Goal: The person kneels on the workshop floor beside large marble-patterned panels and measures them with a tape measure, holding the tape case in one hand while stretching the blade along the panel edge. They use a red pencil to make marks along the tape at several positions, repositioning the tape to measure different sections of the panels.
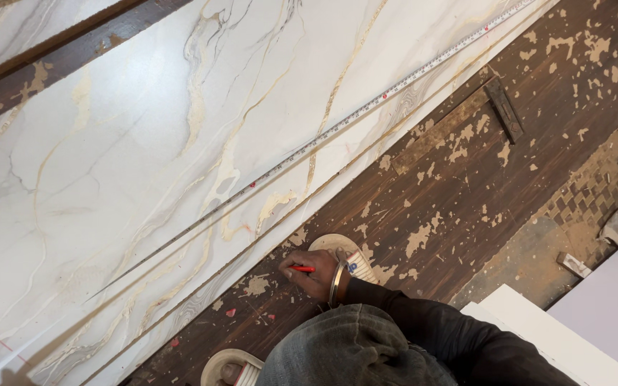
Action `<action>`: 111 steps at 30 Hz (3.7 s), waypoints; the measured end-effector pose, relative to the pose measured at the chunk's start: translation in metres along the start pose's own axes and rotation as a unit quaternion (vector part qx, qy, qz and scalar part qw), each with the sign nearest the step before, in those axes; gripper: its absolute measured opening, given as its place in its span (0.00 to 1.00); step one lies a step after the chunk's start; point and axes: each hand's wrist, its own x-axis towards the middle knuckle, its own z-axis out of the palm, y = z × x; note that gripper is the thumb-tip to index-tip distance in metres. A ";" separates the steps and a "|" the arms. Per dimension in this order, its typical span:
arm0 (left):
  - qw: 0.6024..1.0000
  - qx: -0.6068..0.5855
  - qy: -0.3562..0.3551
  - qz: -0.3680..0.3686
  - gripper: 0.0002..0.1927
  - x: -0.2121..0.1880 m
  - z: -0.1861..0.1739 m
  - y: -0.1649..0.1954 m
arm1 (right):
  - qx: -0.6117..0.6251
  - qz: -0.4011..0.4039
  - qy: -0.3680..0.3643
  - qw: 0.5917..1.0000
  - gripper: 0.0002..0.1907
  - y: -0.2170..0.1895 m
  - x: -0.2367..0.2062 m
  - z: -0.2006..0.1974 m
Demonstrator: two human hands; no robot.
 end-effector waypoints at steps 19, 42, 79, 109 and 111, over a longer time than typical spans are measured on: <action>1.000 -0.015 0.012 -0.011 0.08 -0.001 0.013 0.018 | -0.022 -0.017 0.015 1.000 0.07 0.003 0.000 0.000; 1.000 -0.009 0.008 0.000 0.07 0.008 0.003 0.020 | -0.024 -0.020 0.014 0.999 0.08 0.010 0.000 0.002; 0.979 -0.083 0.156 -0.098 0.10 -0.031 -0.023 0.022 | -0.018 0.093 0.032 0.995 0.15 0.027 -0.004 0.008; 0.970 -0.187 0.088 -0.125 0.06 -0.030 -0.054 0.027 | -0.012 0.038 0.038 0.998 0.15 0.011 -0.004 0.011; 0.970 -0.188 0.089 -0.128 0.07 -0.031 -0.053 0.026 | -0.007 0.035 0.036 0.999 0.15 0.010 -0.003 0.012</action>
